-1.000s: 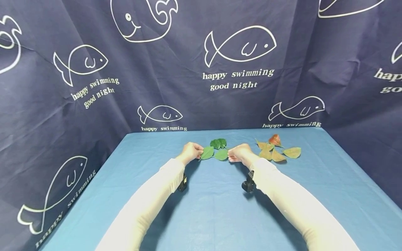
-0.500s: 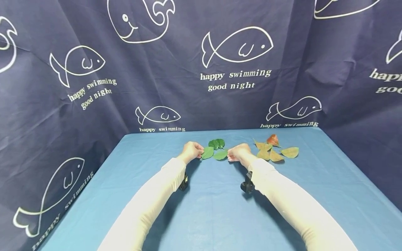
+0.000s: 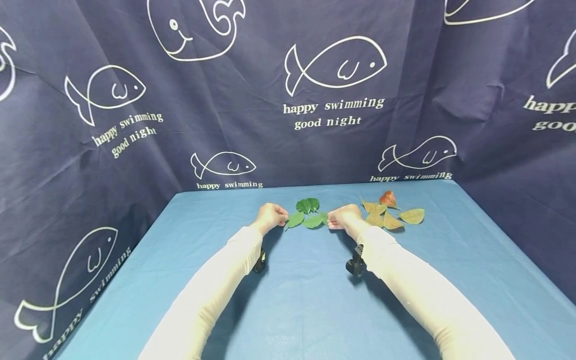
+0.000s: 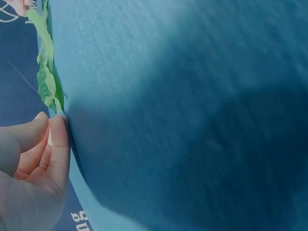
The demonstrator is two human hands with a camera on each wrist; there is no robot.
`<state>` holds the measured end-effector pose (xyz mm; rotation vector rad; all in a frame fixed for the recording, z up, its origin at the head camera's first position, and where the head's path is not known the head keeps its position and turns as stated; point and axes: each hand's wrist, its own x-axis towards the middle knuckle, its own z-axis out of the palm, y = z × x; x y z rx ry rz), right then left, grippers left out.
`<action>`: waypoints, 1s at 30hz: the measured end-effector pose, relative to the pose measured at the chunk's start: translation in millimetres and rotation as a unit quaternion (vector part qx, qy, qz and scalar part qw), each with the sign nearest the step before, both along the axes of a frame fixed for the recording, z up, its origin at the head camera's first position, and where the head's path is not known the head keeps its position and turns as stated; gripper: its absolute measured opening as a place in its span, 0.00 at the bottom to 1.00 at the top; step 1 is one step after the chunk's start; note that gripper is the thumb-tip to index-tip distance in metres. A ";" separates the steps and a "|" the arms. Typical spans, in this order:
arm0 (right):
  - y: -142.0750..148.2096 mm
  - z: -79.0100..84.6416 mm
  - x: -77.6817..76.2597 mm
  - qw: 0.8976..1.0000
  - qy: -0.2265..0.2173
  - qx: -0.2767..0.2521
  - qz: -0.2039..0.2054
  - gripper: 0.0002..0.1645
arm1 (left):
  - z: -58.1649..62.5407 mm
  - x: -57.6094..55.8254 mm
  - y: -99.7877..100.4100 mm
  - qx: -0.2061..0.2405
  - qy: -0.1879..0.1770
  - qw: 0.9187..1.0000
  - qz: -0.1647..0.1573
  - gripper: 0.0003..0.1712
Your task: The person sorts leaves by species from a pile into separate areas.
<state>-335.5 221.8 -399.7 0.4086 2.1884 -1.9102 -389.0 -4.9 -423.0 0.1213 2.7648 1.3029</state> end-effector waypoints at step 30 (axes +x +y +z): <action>14.9 5.9 10.7 0.974 0.134 0.167 0.071 0.22 | 17.2 9.0 -47.5 -0.110 0.047 0.979 -0.165 0.27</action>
